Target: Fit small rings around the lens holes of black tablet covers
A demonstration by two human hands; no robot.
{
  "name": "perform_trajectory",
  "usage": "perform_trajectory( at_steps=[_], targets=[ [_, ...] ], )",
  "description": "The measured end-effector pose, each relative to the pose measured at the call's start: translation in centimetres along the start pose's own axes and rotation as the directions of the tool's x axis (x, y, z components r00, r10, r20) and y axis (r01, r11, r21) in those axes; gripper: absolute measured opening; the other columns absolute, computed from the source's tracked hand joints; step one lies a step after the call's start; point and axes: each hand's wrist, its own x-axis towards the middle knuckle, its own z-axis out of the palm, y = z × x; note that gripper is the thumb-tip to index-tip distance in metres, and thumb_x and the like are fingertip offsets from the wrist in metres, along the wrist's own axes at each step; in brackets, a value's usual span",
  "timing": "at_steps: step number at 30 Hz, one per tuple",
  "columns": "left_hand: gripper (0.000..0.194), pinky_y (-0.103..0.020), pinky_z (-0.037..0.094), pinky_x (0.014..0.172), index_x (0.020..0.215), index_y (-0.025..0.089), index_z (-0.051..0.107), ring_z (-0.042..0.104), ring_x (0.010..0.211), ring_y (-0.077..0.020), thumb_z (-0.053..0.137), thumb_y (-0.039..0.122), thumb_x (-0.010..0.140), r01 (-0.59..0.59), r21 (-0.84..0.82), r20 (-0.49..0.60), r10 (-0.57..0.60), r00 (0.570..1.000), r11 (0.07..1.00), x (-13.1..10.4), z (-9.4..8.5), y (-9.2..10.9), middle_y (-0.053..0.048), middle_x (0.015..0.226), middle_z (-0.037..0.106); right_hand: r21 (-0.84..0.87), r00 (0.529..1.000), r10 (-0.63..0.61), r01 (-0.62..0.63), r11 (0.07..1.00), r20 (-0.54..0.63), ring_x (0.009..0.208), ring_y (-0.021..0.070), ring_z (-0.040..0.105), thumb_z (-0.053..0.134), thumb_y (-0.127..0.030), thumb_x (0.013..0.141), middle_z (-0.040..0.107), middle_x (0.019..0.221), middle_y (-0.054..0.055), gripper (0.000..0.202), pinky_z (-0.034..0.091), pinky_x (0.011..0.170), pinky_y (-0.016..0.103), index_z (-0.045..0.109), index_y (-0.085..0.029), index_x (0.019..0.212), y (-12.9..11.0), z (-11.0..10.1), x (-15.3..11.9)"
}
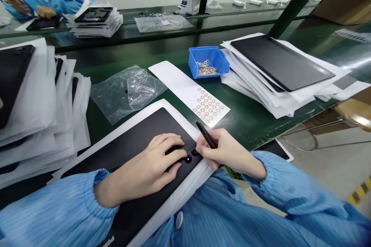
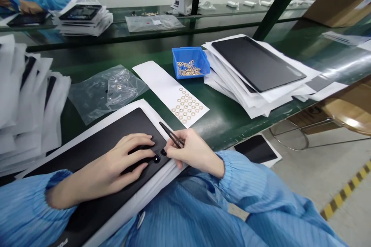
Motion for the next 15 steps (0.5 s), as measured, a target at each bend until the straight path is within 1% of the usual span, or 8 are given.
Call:
perform_trajectory(
  at_steps=[3,10,15],
  targets=[
    [0.022,-0.037,0.049,0.097,0.111,0.014,0.057,0.05,0.118,-0.023,0.042,0.01,0.096,-0.002,0.002,0.005,0.002,1.0,1.0,0.0,0.0,0.0,-0.012,0.115,0.058,-0.03,1.0,0.009,-0.009,1.0,-0.01,0.031,0.0044,0.04,0.054,-0.01,0.064,0.047,0.033,-0.01,0.008,0.03,0.039,0.015,0.053,-0.017,0.061,-0.1,0.0,0.0],
    [0.022,-0.035,0.048,0.098,0.11,0.013,0.058,0.05,0.118,-0.0226,0.042,0.01,0.095,-0.003,0.005,0.001,0.003,1.0,1.0,-0.1,0.0,0.1,-0.012,0.115,0.058,-0.166,1.0,0.021,-0.021,0.986,-0.001,0.033,0.0048,0.041,0.054,-0.007,0.066,0.048,0.032,-0.01,0.012,0.032,0.042,0.015,0.052,-0.018,0.061,-0.9,-0.1,0.0],
    [0.023,-0.036,0.046,0.101,0.111,0.014,0.057,0.048,0.12,-0.0229,0.042,0.009,0.095,0.007,0.002,0.018,-0.007,1.0,1.0,-0.1,0.0,0.1,-0.012,0.116,0.057,-0.199,0.999,0.033,-0.032,0.979,0.001,0.031,0.0048,0.04,0.054,-0.006,0.067,0.048,0.031,-0.01,0.014,0.032,0.041,0.016,0.051,-0.018,0.06,-1.1,0.0,0.0]
  ],
)
